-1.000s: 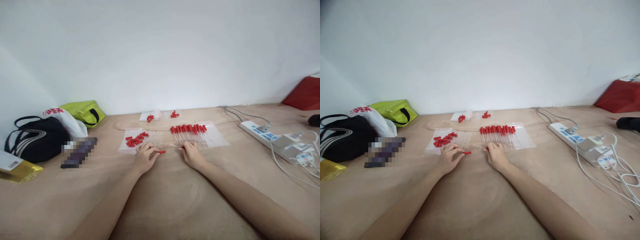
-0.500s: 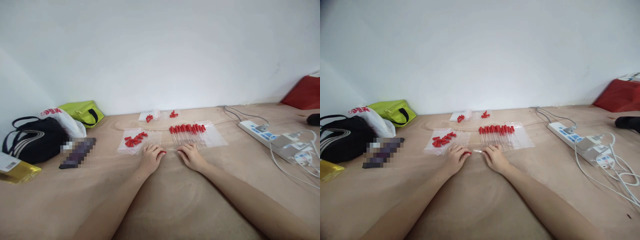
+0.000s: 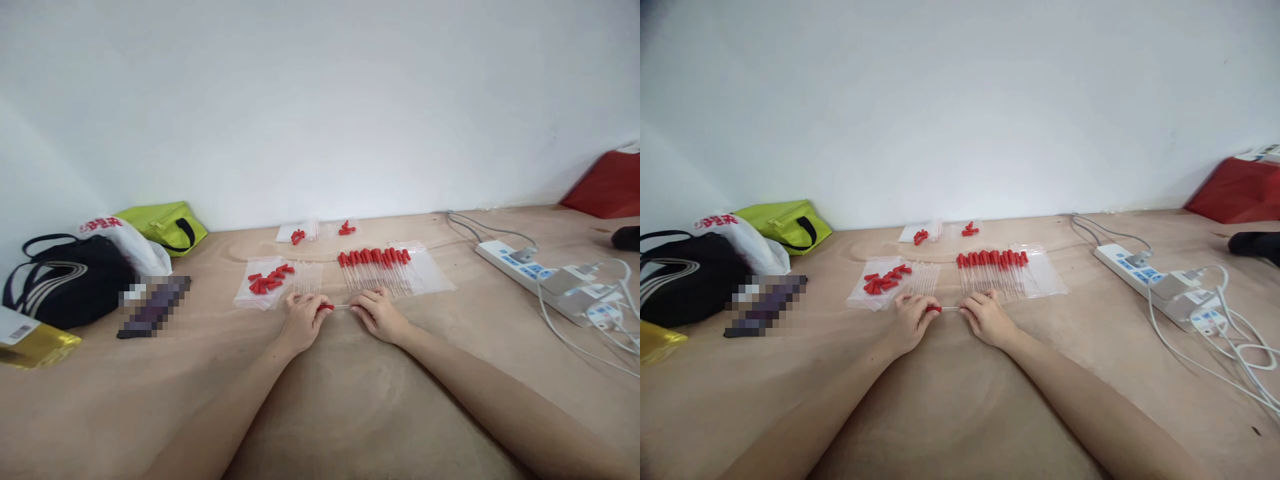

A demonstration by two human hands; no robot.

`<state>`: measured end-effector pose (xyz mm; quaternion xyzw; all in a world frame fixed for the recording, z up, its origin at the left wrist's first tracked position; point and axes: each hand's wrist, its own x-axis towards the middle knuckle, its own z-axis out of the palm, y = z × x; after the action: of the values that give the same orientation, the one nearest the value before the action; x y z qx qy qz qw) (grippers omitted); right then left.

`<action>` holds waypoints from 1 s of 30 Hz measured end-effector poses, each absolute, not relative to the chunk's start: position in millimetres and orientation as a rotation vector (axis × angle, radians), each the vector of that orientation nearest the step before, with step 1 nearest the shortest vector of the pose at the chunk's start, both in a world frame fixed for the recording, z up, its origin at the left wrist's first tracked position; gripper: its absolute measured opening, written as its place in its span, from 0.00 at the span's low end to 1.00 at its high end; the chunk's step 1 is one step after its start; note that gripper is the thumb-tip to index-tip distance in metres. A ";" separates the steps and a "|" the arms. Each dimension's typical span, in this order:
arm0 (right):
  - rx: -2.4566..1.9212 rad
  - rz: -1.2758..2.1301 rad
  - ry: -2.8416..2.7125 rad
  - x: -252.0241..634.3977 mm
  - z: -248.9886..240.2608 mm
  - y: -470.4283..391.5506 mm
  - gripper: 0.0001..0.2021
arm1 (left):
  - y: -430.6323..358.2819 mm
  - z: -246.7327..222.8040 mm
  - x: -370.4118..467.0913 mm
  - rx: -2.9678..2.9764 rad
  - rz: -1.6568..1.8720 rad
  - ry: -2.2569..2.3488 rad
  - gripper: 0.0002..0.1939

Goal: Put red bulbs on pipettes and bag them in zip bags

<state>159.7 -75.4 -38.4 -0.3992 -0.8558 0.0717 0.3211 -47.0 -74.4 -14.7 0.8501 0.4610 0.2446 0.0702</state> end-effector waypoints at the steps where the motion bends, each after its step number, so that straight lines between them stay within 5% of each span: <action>1: -1.038 0.178 -2.253 159.9 -38.6 -75.1 0.09 | -74.7 -14.4 -47.2 2.565 0.739 1.367 0.05; 17: -1.046 -0.057 -2.347 158.9 -31.5 -76.4 0.10 | -76.5 -17.9 -50.4 2.700 0.926 1.152 0.09; 30: -1.085 0.139 -2.316 145.0 -30.5 -85.7 0.12 | -81.2 -16.3 -48.2 2.798 0.841 1.089 0.08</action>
<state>145.0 -85.7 -30.5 -0.4058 -0.8665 0.0520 0.2860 -48.2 -81.2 -16.3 0.8974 0.3491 0.2698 0.0117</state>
